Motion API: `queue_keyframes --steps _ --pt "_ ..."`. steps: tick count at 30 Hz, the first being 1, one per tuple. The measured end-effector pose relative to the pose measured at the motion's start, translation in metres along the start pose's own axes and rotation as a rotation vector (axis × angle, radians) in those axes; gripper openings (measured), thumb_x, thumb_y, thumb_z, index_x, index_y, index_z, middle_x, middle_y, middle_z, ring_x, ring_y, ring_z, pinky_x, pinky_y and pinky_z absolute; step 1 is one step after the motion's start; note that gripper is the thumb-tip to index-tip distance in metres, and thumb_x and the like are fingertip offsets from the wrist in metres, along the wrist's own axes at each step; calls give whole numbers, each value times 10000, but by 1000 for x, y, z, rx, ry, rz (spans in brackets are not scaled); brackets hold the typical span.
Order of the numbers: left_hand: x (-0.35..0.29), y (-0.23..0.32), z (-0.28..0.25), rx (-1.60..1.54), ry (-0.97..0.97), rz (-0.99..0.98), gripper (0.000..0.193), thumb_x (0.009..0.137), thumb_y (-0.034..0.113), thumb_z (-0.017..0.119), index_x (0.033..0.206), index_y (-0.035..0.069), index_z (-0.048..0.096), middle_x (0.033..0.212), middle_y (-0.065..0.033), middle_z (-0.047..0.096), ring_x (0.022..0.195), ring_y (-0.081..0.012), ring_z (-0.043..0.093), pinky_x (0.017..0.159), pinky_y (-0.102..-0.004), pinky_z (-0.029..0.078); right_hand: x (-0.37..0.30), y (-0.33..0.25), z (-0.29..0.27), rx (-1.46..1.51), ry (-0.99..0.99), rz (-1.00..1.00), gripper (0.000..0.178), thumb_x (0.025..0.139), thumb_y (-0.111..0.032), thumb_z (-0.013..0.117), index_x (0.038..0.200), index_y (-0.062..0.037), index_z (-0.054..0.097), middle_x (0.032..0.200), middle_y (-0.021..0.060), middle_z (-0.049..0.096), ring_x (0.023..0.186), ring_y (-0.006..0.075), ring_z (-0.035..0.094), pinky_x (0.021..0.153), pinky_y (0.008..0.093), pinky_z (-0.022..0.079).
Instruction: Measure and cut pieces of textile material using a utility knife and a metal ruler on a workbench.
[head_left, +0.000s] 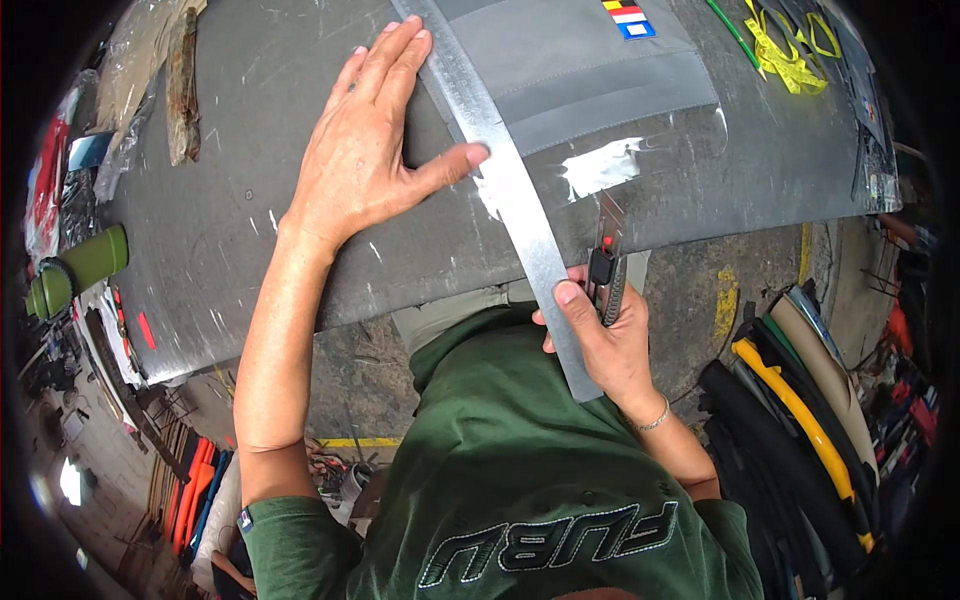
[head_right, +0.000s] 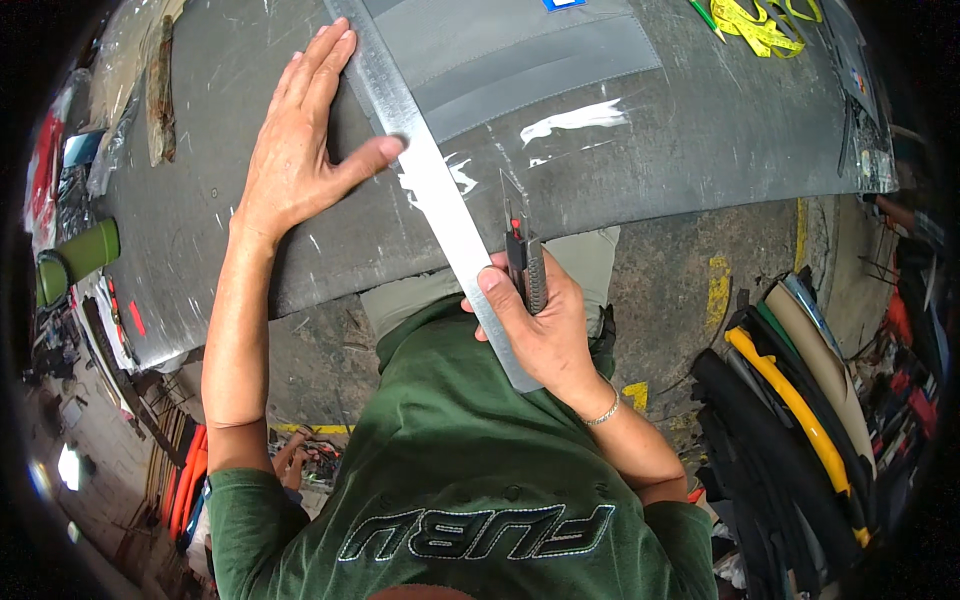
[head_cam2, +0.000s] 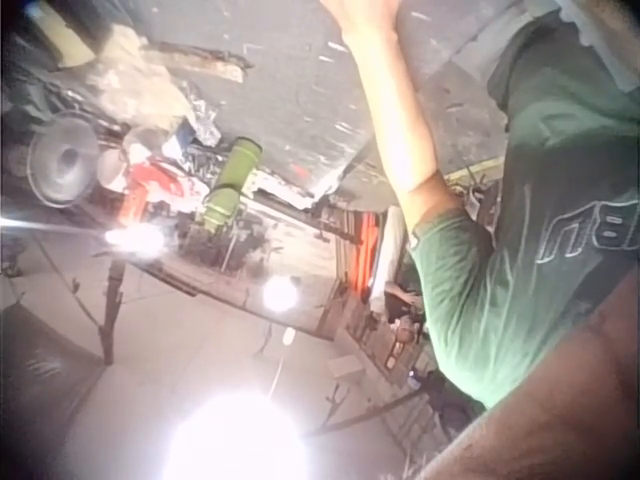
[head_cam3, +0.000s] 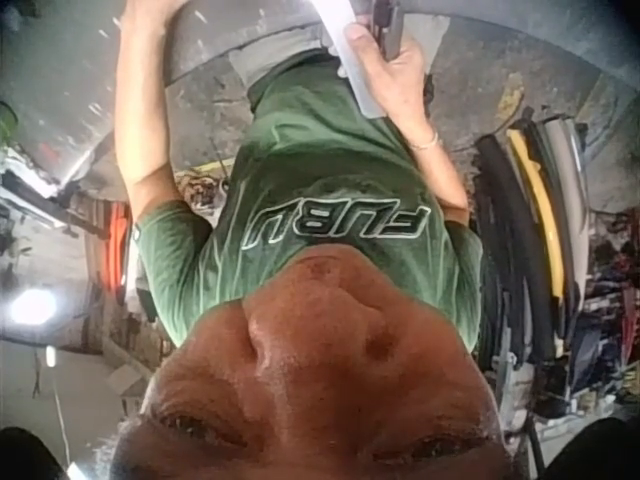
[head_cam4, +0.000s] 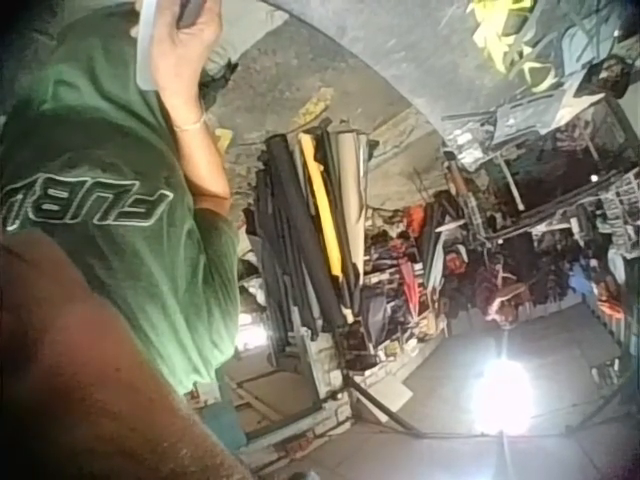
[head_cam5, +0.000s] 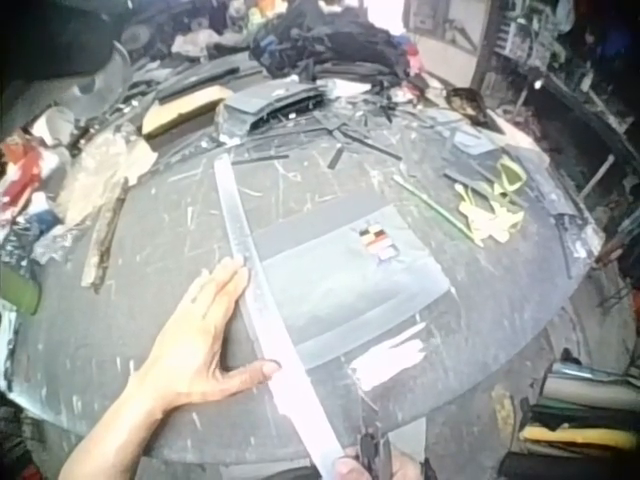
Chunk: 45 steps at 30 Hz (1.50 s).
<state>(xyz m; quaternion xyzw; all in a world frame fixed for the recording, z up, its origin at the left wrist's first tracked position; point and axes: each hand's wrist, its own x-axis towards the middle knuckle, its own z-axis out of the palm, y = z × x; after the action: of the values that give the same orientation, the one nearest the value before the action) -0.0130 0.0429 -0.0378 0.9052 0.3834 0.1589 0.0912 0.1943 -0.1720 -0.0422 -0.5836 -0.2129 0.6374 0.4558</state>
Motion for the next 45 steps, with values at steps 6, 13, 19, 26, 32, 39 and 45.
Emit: queue_keyframes --steps 6,13,19,26,32,39,45 --pt "-2 -9 6 33 10 11 648 1028 384 577 1526 -10 448 1615 -176 419 1518 -320 370 1279 -472 241 -2 -3 2 -13 33 6 312 1031 -250 686 1145 28 603 869 117 719 723 190 745 535 313 596" --pt "-1 -4 4 57 -6 3 661 1019 372 591 1545 8 425 1625 -170 403 1526 -320 350 1287 -470 226 -1 -1 2 -10 44 11 312 1027 -253 693 1149 21 607 875 111 717 729 194 747 528 313 598" --pt "1 0 3 46 4 -8 804 960 484 688 1554 15 415 1627 -182 401 1522 -331 364 1290 -485 222 -1 -1 1 -9 42 9 313 1024 -252 697 1144 23 608 869 110 716 724 194 748 521 315 598" --pt "2 0 4 44 6 -4 835 944 518 702 1547 9 427 1619 -185 414 1517 -337 373 1287 -492 231 -1 -2 1 -16 48 19 303 1028 -244 691 1141 25 608 838 111 716 704 187 743 518 309 589" --pt "1 1 2 33 8 -9 835 939 517 709 1541 6 435 1617 -186 417 1514 -339 377 1286 -492 234 -1 -3 1 -29 38 1 310 1028 -256 692 1126 26 607 810 124 721 638 172 720 503 303 566" --pt "1 0 3 78 37 5 880 923 603 682 1484 -44 482 1558 -228 467 1468 -351 436 1270 -490 262 -2 -5 2 -39 46 26 305 1028 -254 692 1123 23 605 799 127 720 627 168 714 507 300 563" --pt "0 4 0 2 18 -31 841 924 496 729 1540 5 435 1622 -185 409 1511 -340 382 1274 -500 246 -1 -2 2 -51 55 -7 288 1034 -236 681 1130 23 602 794 120 716 641 170 719 508 301 564"
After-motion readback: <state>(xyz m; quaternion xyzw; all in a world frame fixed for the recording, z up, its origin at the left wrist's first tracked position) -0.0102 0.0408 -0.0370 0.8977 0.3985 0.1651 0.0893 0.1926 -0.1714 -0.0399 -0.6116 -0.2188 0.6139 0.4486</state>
